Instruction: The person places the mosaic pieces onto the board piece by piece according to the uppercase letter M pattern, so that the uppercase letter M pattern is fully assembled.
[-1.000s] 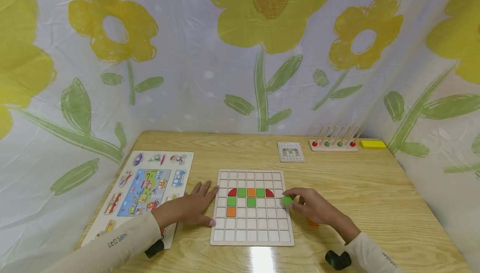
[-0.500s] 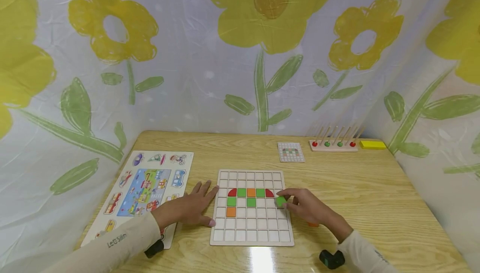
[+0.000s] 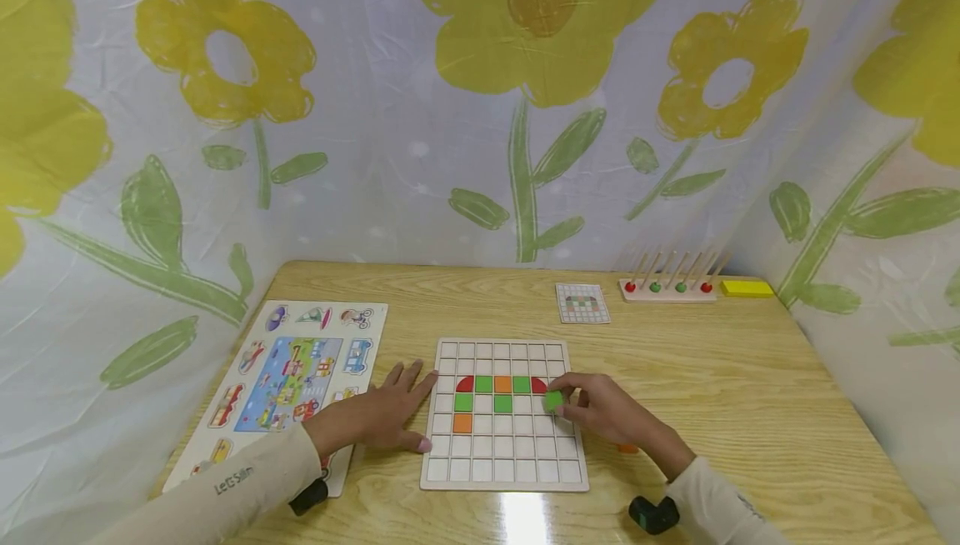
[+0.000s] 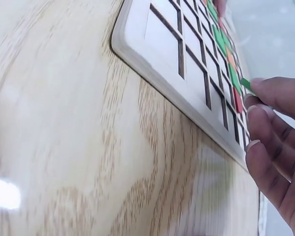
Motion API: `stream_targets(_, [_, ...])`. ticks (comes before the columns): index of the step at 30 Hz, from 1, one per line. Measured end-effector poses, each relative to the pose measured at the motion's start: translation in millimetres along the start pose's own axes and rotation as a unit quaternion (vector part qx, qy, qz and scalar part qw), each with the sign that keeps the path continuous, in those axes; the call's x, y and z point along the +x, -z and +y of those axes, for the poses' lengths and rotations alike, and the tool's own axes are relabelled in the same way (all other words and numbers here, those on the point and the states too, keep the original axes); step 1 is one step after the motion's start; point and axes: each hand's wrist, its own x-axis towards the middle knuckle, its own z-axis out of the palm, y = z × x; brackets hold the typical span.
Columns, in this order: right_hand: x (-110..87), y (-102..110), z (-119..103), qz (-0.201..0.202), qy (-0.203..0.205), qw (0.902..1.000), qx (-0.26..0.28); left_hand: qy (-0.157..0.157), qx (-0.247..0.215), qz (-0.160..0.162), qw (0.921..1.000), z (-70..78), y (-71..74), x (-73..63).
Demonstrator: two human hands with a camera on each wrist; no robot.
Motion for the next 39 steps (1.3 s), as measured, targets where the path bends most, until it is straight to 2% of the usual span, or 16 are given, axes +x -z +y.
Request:
stream_targets(16, [9.3,-10,-3,0.024,-0.01,0.9996,0.006,0.0,0.001,-0.003,1.0,-1.4,-0.6,0.4])
stream_targets(23, [11.3,-15,-4,0.019,-0.008,0.9998,0.001,-0.004,-0.005,-0.003,1.0,0.2,0.6,-1.8])
stream_targets(29, [12.4,-19,-2,0.033,-0.006,0.9993,-0.019,-0.002,-0.004,-0.004,1.0,0.0,0.7,-1.3])
stream_targets(39, [14.3,-21,-4,0.04,-0.035,0.9974,-0.05,-0.003,-0.005,-0.004,1.0,-0.2,0.9,-0.5])
